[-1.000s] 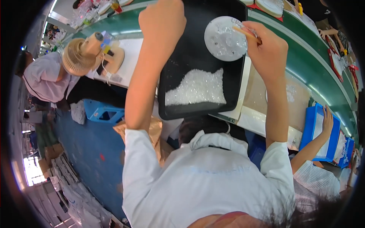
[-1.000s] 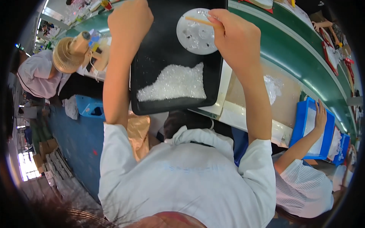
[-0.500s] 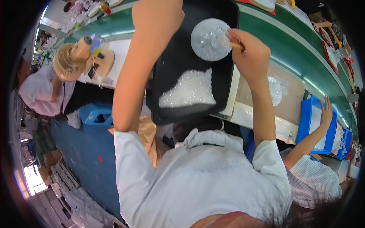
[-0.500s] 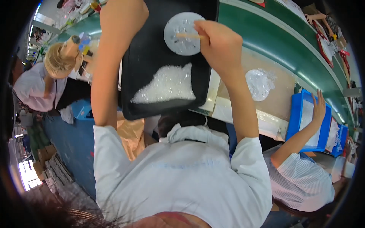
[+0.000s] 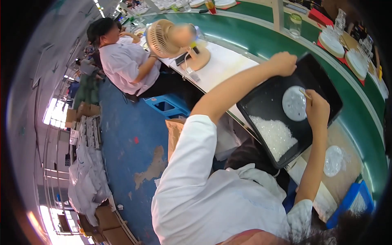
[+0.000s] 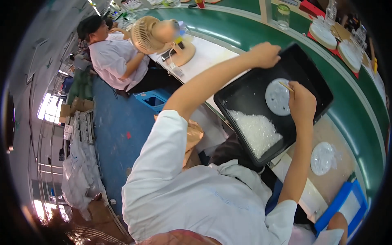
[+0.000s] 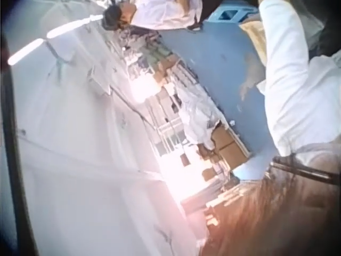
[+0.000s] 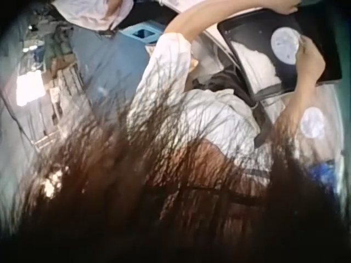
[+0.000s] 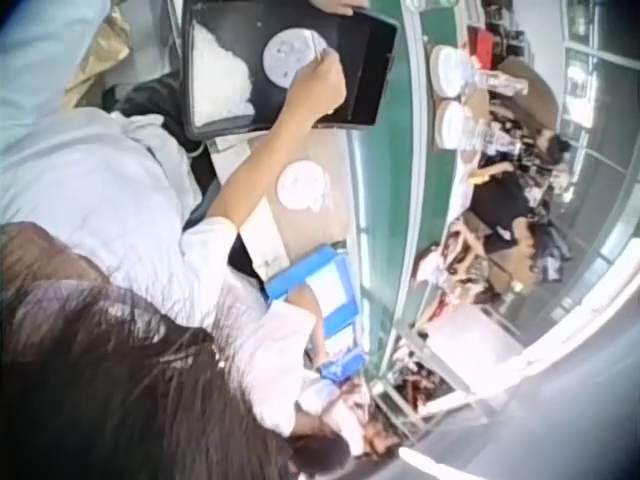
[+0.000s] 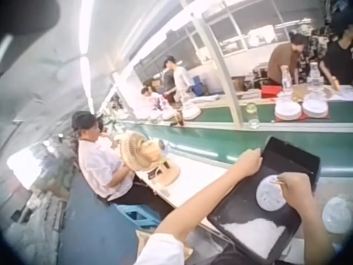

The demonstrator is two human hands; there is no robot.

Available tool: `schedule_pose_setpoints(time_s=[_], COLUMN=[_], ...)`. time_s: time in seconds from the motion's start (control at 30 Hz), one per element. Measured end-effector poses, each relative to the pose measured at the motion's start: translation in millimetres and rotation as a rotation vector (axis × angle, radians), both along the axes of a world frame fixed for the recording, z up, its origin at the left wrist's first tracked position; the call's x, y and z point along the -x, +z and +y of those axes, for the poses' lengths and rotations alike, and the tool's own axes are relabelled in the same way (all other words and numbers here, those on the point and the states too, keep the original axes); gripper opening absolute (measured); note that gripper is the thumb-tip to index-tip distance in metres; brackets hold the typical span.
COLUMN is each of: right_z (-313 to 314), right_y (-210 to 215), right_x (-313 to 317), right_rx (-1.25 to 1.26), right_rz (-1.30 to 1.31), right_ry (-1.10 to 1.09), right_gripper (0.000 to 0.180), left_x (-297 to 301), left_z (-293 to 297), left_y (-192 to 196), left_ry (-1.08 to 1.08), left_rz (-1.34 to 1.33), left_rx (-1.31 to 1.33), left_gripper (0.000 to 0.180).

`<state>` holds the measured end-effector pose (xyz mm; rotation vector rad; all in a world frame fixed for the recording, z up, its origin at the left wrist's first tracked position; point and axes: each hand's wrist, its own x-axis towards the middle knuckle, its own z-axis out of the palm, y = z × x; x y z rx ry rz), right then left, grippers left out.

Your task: Decorating clear plastic ornaments by applying glue with a brush and coating them with white flakes.

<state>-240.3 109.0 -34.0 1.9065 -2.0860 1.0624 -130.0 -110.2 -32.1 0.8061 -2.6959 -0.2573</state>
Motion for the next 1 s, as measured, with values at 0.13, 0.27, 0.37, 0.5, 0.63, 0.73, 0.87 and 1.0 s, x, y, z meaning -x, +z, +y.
schedule_pose_setpoints(time_s=[0.13, 0.27, 0.37, 0.5, 0.63, 0.73, 0.87, 1.0], right_z=[-9.5, 13.9, 64.6, 70.1, 81.2, 91.9, 89.5, 59.2], right_y=[30.0, 42.4, 58.3, 113.9, 128.9, 129.1, 128.3, 137.4], right_x=[9.8, -8.4, -22.3, -76.7, -102.6, -106.4, -103.8, -101.5], right_rx=[-0.165, 0.153, 0.362, 0.412, 0.321, 0.352, 0.328, 0.488], right_rz=[0.045, -0.240, -0.779, -1.270, -1.501, -1.591, -1.525, -1.284], right_ry=[0.018, 0.088, 0.527, 1.753, 1.939, 1.917, 2.047, 2.050], right_gripper=[0.014, 0.024, 0.012, 0.011, 0.018, 0.016, 0.017, 0.008], left_x=[2.4, -32.0, -64.8, -101.4, -110.5, -108.1, -106.6, -104.6], left_z=[-21.8, 39.3, 111.3, 158.0, 167.7, 165.5, 165.5, 162.8], left_y=[-7.0, -6.8, 29.3, 1.3, -21.5, -16.4, -13.8, -9.8], left_ry=[-0.148, -0.122, -0.114, 0.000, 0.006, -0.023, -0.186, -0.094], left_rz=[0.093, 0.147, -0.039, -0.309, -0.437, -0.444, -0.457, -0.392], left_rx=[-0.081, 0.251, 0.264, -0.046, -0.166, -0.279, -0.447, -0.380], left_gripper=[0.032, 0.028, 0.029, 0.032, 0.045, 0.051, 0.052, 0.053])
